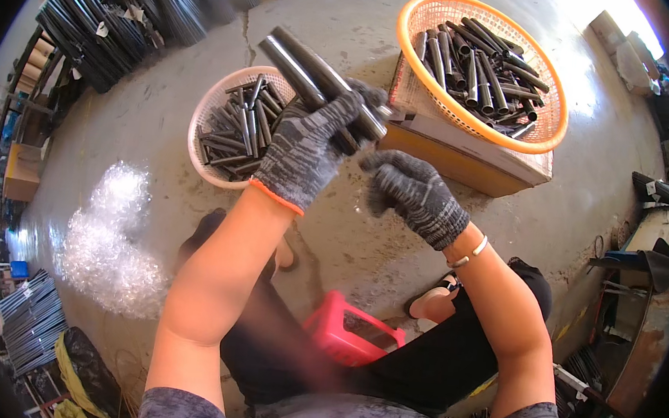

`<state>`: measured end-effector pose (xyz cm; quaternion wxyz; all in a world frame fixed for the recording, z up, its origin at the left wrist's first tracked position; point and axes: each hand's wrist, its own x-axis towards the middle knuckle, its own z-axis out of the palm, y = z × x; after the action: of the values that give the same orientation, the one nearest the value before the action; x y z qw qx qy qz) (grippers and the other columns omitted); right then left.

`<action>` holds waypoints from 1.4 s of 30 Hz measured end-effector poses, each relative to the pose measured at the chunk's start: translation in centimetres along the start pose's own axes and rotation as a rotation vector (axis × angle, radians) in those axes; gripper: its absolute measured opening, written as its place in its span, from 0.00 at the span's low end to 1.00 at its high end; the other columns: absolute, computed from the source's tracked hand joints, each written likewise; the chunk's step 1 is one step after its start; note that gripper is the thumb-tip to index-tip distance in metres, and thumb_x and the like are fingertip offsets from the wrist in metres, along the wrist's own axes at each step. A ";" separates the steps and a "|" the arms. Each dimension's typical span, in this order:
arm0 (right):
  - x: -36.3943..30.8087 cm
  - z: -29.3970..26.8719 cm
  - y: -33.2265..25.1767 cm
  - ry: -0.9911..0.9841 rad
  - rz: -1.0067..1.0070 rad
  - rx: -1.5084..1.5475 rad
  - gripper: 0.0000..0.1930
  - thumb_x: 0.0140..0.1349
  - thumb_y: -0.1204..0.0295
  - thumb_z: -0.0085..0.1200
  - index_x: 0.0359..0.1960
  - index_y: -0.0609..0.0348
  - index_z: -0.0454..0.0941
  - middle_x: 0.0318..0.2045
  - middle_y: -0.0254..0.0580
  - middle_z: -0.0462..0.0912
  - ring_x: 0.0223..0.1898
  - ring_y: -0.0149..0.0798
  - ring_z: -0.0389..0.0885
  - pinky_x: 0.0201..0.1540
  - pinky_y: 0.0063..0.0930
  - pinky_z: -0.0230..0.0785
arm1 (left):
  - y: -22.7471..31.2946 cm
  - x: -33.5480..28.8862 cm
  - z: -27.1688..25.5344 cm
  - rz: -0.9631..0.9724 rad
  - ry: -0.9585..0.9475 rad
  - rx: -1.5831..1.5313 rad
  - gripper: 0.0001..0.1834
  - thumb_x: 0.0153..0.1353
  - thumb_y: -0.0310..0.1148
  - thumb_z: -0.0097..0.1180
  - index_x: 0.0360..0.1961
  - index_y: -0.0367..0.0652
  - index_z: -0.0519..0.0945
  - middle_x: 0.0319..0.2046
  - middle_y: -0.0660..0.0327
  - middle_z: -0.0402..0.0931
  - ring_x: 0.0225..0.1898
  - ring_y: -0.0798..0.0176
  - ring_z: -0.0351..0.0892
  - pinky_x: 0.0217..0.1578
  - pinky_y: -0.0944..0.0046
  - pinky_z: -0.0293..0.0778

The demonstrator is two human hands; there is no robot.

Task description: The person sorts black metal pipes from one basket into another by picking up several at a time and placing them individually into the larger basket.

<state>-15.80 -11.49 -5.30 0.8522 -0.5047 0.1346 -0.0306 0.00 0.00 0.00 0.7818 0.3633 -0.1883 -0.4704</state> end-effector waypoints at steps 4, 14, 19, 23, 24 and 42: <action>-2.2 -5.2 0.8 0.247 -0.120 -0.463 0.14 0.64 0.63 0.52 0.43 0.61 0.75 0.36 0.41 0.82 0.31 0.36 0.80 0.29 0.28 0.72 | 0.5 0.0 -1.3 0.130 0.244 -0.177 0.13 0.59 0.30 0.58 0.43 0.36 0.75 0.46 0.49 0.76 0.49 0.52 0.76 0.54 0.54 0.73; -7.4 -10.0 2.6 -0.010 0.199 -1.797 0.27 0.51 0.61 0.61 0.53 0.54 0.71 0.45 0.53 0.77 0.45 0.54 0.77 0.46 0.42 0.70 | 1.7 -1.6 -2.3 -0.022 0.040 0.035 0.16 0.60 0.32 0.56 0.47 0.35 0.75 0.43 0.51 0.78 0.45 0.55 0.78 0.50 0.60 0.74; -3.0 -0.6 -3.3 0.237 -0.394 -1.146 0.30 0.46 0.68 0.65 0.54 0.50 0.71 0.37 0.45 0.76 0.36 0.50 0.76 0.38 0.37 0.71 | -0.5 -1.9 0.3 -0.172 -0.026 0.099 0.15 0.62 0.32 0.54 0.47 0.36 0.75 0.43 0.53 0.78 0.44 0.58 0.78 0.47 0.62 0.75; -2.9 0.6 -4.4 0.263 -0.676 -1.454 0.25 0.46 0.70 0.62 0.50 0.46 0.75 0.32 0.43 0.74 0.33 0.47 0.76 0.34 0.38 0.70 | -1.2 -1.7 1.8 -0.235 0.002 0.097 0.14 0.62 0.32 0.55 0.46 0.36 0.77 0.40 0.57 0.79 0.40 0.63 0.79 0.43 0.66 0.74; -2.9 0.6 -4.3 0.258 -0.676 -1.469 0.23 0.47 0.70 0.61 0.49 0.46 0.76 0.32 0.42 0.74 0.33 0.47 0.76 0.33 0.38 0.70 | -1.4 -1.8 2.1 -0.251 0.012 0.087 0.13 0.62 0.32 0.55 0.44 0.36 0.78 0.38 0.59 0.80 0.39 0.65 0.79 0.41 0.68 0.73; -8.5 -14.2 3.9 -0.257 0.864 -2.052 0.18 0.48 0.64 0.61 0.41 0.55 0.81 0.39 0.47 0.82 0.38 0.50 0.82 0.39 0.40 0.75 | 2.8 -0.1 -3.1 0.100 0.337 -0.242 0.15 0.61 0.27 0.54 0.48 0.31 0.72 0.48 0.49 0.74 0.53 0.51 0.73 0.58 0.52 0.69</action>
<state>-27.96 -20.07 -13.43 -0.0207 -0.8785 0.1708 0.4457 3.59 2.11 0.01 0.8626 0.3304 -0.0148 -0.3828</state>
